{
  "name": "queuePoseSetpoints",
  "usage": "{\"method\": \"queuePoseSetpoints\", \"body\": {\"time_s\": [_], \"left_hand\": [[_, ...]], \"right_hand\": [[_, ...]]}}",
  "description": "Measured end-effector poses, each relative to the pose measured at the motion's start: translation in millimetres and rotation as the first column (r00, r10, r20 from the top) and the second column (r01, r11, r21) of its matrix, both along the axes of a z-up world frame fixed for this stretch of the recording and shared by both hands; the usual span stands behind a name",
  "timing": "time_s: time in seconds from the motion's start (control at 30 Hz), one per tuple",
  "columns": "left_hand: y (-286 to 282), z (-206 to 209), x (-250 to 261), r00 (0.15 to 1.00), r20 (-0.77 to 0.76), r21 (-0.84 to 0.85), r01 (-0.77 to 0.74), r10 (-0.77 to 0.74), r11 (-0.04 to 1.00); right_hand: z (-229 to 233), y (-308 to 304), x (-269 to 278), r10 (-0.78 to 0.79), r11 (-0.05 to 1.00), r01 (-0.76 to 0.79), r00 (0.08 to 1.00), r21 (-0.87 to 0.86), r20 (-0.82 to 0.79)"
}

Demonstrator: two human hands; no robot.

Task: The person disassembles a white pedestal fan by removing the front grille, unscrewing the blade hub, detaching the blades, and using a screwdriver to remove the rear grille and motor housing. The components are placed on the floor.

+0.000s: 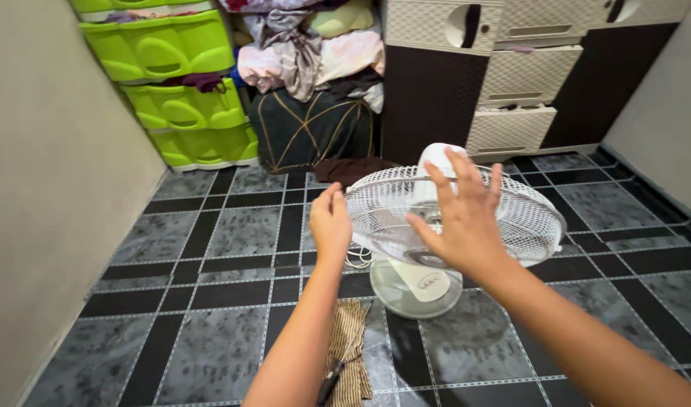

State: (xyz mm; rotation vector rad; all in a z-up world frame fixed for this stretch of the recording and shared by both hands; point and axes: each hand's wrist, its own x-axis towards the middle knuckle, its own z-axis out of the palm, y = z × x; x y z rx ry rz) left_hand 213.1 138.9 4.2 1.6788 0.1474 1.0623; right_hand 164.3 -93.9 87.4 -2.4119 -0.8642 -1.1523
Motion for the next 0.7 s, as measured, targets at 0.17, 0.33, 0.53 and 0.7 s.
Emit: {"method": "queuePoseSetpoints", "body": {"time_s": [0.17, 0.33, 0.53, 0.7], "left_hand": [[10.6, -8.4, 19.4, 0.986, -0.165, -0.01, 0.022, -0.023, 1.0], [9.9, 1.0, 22.8, 0.943, -0.155, -0.32, 0.234, -0.295, 0.918], [13.6, 17.2, 21.0, 0.854, -0.228, -0.42, 0.348, -0.468, 0.838], [18.2, 26.2, 20.7, 0.861, -0.259, -0.285, 0.366, -0.439, 0.886]], "right_hand": [[6.6, 26.1, 2.0, 0.021, 0.999, -0.019, 0.998, -0.042, 0.053], [2.5, 20.7, 9.4, -0.039, 0.991, 0.055, 0.991, -0.126, 0.129], [-2.8, 7.8, 14.3, -0.014, 0.992, 0.035, 0.985, -0.118, 0.172], [-4.3, 8.1, 13.5, -0.021, 0.993, 0.041, 0.985, -0.115, 0.174]]}}
